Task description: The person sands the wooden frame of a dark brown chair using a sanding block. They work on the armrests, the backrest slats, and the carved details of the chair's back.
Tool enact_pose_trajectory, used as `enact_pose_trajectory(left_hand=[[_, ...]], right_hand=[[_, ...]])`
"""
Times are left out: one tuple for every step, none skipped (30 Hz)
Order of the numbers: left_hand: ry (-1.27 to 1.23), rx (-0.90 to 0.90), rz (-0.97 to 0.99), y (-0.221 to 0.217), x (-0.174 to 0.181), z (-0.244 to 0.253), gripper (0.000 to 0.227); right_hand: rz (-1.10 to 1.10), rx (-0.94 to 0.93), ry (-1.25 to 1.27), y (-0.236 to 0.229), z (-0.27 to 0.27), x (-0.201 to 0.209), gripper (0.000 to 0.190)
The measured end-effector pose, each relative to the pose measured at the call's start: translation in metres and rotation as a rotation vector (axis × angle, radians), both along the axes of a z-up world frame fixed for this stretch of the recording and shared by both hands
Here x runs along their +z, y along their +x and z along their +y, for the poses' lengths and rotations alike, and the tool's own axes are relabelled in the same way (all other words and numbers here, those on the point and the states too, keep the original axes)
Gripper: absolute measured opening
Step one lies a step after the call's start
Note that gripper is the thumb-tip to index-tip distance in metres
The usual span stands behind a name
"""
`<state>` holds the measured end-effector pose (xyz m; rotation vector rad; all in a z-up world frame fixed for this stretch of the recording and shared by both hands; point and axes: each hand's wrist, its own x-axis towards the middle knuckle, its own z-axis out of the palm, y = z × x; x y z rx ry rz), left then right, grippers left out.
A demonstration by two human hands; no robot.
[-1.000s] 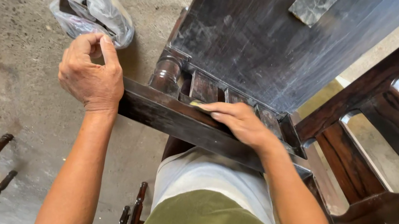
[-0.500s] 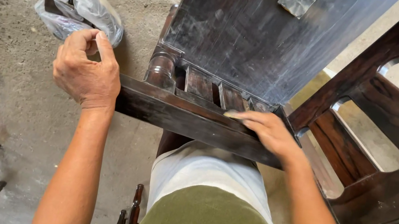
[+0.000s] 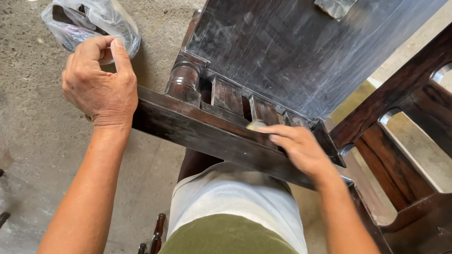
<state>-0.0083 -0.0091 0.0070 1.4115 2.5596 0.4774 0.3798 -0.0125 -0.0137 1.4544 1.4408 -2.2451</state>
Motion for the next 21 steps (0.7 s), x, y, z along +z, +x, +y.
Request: enact_pose_trajectory(left_hand=[[0.0, 0.007, -0.006, 0.0, 0.0, -0.001, 0.003], [-0.008, 0.007, -0.006, 0.0, -0.001, -0.002, 0.003], [0.002, 0.008, -0.011, 0.0, -0.002, -0.002, 0.003], [0.011, 0.008, -0.015, 0.0, -0.002, -0.002, 0.002], [0.013, 0.004, -0.012, 0.0, -0.001, -0.002, 0.002], [0.005, 0.005, -0.006, 0.0, -0.001, -0.001, 0.003], [0.0, 0.008, -0.001, 0.001, -0.001, -0.001, 0.003], [0.004, 0.008, 0.0, 0.001, -0.002, 0.0, 0.003], [0.007, 0.008, 0.004, 0.001, -0.002, -0.001, 0.003], [0.011, 0.008, 0.007, 0.001, -0.003, -0.001, 0.003], [0.009, 0.008, 0.003, 0.001, -0.004, -0.002, 0.003], [0.01, 0.007, -0.012, 0.001, -0.005, -0.002, 0.003], [0.011, 0.01, -0.021, -0.001, -0.005, -0.003, 0.003], [0.008, 0.014, -0.018, 0.0, -0.006, -0.002, 0.003], [0.013, 0.011, -0.002, 0.0, -0.006, -0.002, 0.003], [0.017, 0.009, 0.013, 0.001, -0.005, -0.002, 0.003], [0.017, 0.008, 0.015, 0.001, -0.006, -0.003, 0.003], [0.013, 0.021, 0.01, 0.002, -0.005, -0.003, 0.003], [0.015, 0.033, 0.006, 0.003, -0.005, -0.001, 0.003], [0.022, 0.03, 0.009, 0.003, -0.005, 0.0, 0.003], [0.013, 0.017, 0.038, 0.003, -0.005, 0.0, 0.003]], right_hand=[[-0.028, -0.038, -0.034, 0.019, -0.004, -0.002, 0.032], [-0.028, -0.038, -0.041, 0.021, -0.008, -0.015, 0.032], [-0.081, 0.0, -0.038, 0.022, -0.011, -0.029, 0.033], [-0.134, 0.038, -0.034, 0.024, -0.013, -0.043, 0.034], [-0.131, 0.034, -0.033, 0.019, -0.012, -0.065, 0.034], [-0.236, 0.151, -0.033, 0.014, -0.01, -0.087, 0.034], [-0.344, 0.271, -0.029, 0.011, -0.006, -0.108, 0.033], [-0.343, 0.27, -0.025, 0.014, -0.007, -0.121, 0.033], [-0.282, 0.25, 0.012, 0.018, -0.011, -0.132, 0.032], [-0.222, 0.23, 0.05, 0.022, -0.015, -0.143, 0.031], [-0.225, 0.23, 0.047, 0.029, -0.014, -0.132, 0.031], [-0.107, 0.248, 0.091, 0.035, -0.013, -0.12, 0.033], [0.019, 0.267, 0.133, 0.039, -0.012, -0.111, 0.034], [0.023, 0.27, 0.131, 0.037, -0.005, -0.101, 0.034], [0.019, 0.289, 0.075, 0.036, 0.0, -0.089, 0.034], [0.016, 0.309, 0.019, 0.036, 0.006, -0.077, 0.033], [0.018, 0.308, 0.02, 0.025, 0.001, -0.087, 0.033], [-0.088, 0.347, 0.072, 0.014, -0.003, -0.096, 0.035], [-0.195, 0.383, 0.129, 0.003, -0.004, -0.106, 0.037], [-0.193, 0.379, 0.136, -0.003, -0.005, -0.111, 0.037], [-0.264, 0.376, 0.123, -0.011, -0.005, -0.118, 0.035]])
